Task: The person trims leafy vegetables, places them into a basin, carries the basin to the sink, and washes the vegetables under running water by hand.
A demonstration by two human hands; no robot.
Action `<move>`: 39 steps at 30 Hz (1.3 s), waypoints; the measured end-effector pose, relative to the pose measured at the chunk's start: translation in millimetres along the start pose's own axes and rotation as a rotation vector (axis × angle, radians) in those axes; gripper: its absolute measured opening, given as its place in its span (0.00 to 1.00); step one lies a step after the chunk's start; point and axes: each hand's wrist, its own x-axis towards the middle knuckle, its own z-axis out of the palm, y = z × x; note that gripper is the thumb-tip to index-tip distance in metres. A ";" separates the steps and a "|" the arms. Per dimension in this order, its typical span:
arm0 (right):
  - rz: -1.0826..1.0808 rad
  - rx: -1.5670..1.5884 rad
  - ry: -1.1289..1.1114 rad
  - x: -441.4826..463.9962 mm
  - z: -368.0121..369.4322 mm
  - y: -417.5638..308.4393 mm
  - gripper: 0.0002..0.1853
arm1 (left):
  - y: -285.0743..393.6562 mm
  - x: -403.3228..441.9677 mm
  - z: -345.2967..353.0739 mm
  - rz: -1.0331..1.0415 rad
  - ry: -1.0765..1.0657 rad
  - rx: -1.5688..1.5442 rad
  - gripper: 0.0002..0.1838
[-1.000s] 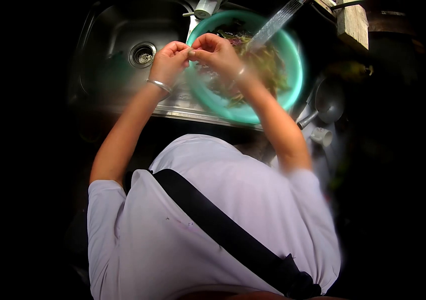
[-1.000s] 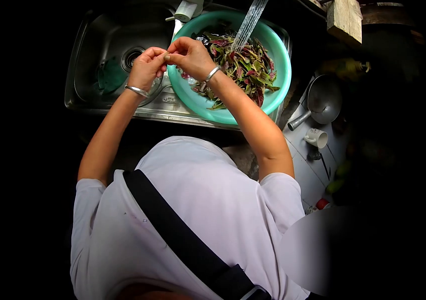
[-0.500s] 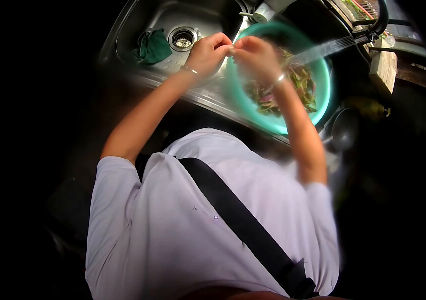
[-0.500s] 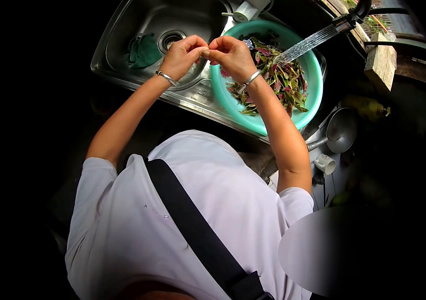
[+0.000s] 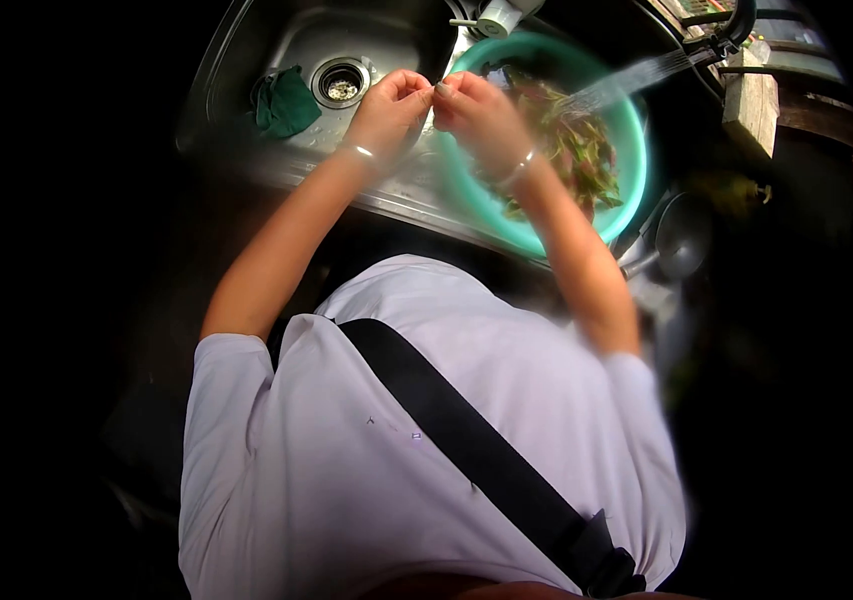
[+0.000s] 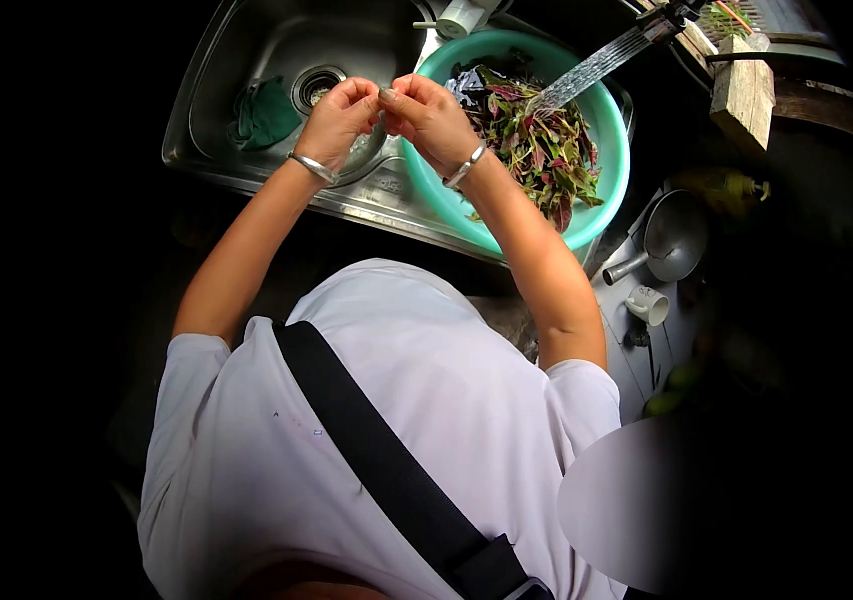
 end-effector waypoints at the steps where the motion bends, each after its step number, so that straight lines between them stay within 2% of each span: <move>1: 0.007 0.033 -0.056 0.8 -6.8 1.8 0.07 | 0.7 3.5 -2.6 -0.061 -0.065 0.033 0.07; 4: 0.052 0.454 -0.008 -3.1 -34.9 5.5 0.06 | 3.3 8.2 6.1 -0.152 -0.094 -0.194 0.08; 5: -0.024 0.515 0.067 -9.6 -41.1 -2.8 0.06 | 0.6 10.4 3.9 -0.142 -0.098 -0.178 0.10; 6: -0.050 0.555 0.229 -11.0 -62.1 -1.7 0.06 | -1.3 12.4 3.5 -0.144 -0.118 -0.247 0.11; 10: -0.247 0.683 0.606 -14.9 -125.7 -28.2 0.05 | -5.7 19.2 -9.8 -0.174 -0.160 -0.467 0.16; 12: -0.275 0.623 0.704 -10.8 -152.3 -34.8 0.04 | -2.1 20.1 -11.3 -0.222 -0.126 -0.559 0.18; 16: -0.303 0.603 0.639 2.5 -150.0 -29.8 0.05 | -0.8 21.4 -12.1 -0.271 -0.075 -0.636 0.21; 18: -0.215 0.514 0.532 20.0 -133.7 -14.7 0.12 | -4.6 26.4 -7.8 -0.269 -0.036 -0.636 0.24; 20: -0.209 0.208 0.497 21.7 -65.4 -8.3 0.13 | -8.3 36.1 2.2 -0.291 -0.008 -0.677 0.26; 21: -0.268 -0.039 0.451 29.7 -41.0 8.6 0.12 | -10.5 40.2 7.4 -0.302 0.006 -0.697 0.27; 22: -0.267 -0.444 0.322 25.9 -14.7 12.7 0.15 | -13.0 43.2 11.6 -0.278 0.007 -0.666 0.31; 24: -0.639 -1.125 0.173 34.0 7.7 41.8 0.20 | 16.3 27.6 22.8 -0.275 0.037 -0.760 0.35; 26: -0.571 -1.346 0.224 38.6 1.4 39.3 0.24 | 20.6 27.3 5.3 -0.196 -0.104 -0.730 0.38; 27: -0.439 -1.404 0.290 36.1 -12.2 38.1 0.26 | 24.6 23.0 5.3 -0.205 -0.017 -0.756 0.38; 29: -0.495 -1.420 0.248 29.1 -66.3 43.2 0.26 | 35.0 16.1 5.3 -0.179 0.044 -0.642 0.34; 30: -0.488 -1.217 0.267 9.7 -83.8 27.5 0.26 | 32.8 20.0 -8.3 -0.155 0.047 -0.569 0.32; 32: -0.402 -1.521 0.393 -23.4 -117.7 12.4 0.33 | 18.6 28.1 -34.7 -0.125 0.101 -0.415 0.29; 34: -0.166 -1.865 0.407 -49.3 -150.4 18.7 0.42 | -0.8 31.5 -56.0 -0.099 0.122 -0.229 0.26; 35: 0.016 -1.932 0.280 -58.0 -166.1 24.1 0.48 | -11.4 29.8 -64.3 -0.087 0.116 -0.120 0.25; 36: 0.079 -2.101 0.143 -62.5 -184.4 34.6 0.47 | -24.3 29.3 -74.7 -0.075 0.109 -0.011 0.24; 38: 0.170 -2.056 0.071 -57.2 -202.3 43.2 0.45 | -33.1 28.6 -72.0 0.026 0.115 0.618 0.23; 39: 0.145 -2.045 0.097 -52.9 -210.6 46.1 0.43 | -37.8 25.1 -67.5 -0.057 0.167 0.546 0.23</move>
